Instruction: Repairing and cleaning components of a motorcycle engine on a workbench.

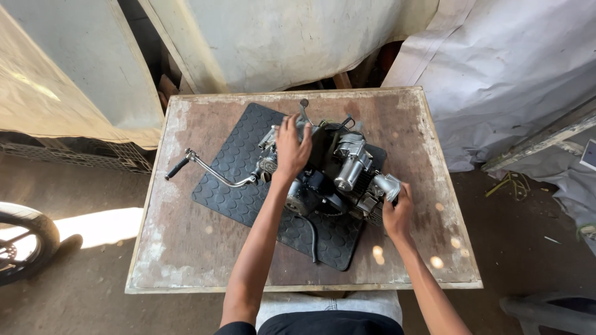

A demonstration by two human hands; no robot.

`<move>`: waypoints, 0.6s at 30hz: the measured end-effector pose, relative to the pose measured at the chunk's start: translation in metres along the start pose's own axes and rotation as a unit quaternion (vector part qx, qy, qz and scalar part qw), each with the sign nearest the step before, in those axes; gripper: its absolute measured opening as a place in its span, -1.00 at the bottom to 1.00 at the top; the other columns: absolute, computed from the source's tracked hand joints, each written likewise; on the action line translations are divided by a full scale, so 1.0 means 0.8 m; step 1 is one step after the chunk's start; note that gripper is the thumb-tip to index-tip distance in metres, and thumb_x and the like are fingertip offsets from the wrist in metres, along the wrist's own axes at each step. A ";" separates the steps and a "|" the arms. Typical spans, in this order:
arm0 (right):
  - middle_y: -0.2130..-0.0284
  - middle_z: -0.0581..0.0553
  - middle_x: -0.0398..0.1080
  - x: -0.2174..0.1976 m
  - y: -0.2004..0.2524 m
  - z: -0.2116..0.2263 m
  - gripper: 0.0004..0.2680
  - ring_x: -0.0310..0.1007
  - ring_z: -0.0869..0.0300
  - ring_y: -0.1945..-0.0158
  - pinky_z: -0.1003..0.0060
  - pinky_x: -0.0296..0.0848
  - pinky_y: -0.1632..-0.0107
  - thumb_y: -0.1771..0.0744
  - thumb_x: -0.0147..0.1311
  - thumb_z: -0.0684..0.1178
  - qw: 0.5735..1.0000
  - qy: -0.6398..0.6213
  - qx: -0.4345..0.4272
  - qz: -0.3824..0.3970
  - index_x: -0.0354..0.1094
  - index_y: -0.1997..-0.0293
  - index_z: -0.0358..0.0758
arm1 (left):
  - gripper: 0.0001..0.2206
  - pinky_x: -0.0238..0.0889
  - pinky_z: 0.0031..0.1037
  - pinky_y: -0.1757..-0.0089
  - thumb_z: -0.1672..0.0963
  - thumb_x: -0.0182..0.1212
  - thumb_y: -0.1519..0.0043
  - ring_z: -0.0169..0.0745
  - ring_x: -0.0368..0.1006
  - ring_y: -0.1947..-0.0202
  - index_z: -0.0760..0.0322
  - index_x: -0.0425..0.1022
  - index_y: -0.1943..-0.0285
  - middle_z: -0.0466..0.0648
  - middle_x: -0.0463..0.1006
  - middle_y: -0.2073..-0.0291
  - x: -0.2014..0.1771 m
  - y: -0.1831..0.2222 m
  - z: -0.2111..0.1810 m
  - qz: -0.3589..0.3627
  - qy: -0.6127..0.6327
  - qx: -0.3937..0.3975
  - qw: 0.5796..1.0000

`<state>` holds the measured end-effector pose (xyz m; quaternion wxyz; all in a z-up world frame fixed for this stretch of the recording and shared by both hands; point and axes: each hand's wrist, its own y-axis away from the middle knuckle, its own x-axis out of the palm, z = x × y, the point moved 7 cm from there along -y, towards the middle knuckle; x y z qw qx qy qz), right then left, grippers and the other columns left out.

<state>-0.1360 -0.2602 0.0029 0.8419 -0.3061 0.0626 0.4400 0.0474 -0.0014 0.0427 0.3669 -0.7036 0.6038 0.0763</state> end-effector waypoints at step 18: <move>-0.21 -0.76 0.19 0.257 -0.081 0.096 -0.63 0.23 -0.49 -0.29 -0.21 0.18 -0.35 -0.43 -0.12 0.00 0.953 0.118 -0.105 0.258 0.25 -0.26 -0.59 | -0.87 0.46 -0.03 0.18 0.10 0.04 -0.21 0.08 0.54 0.21 0.09 0.52 0.29 -0.10 0.52 0.34 -0.032 0.026 0.091 -0.147 -0.070 -0.177 0.971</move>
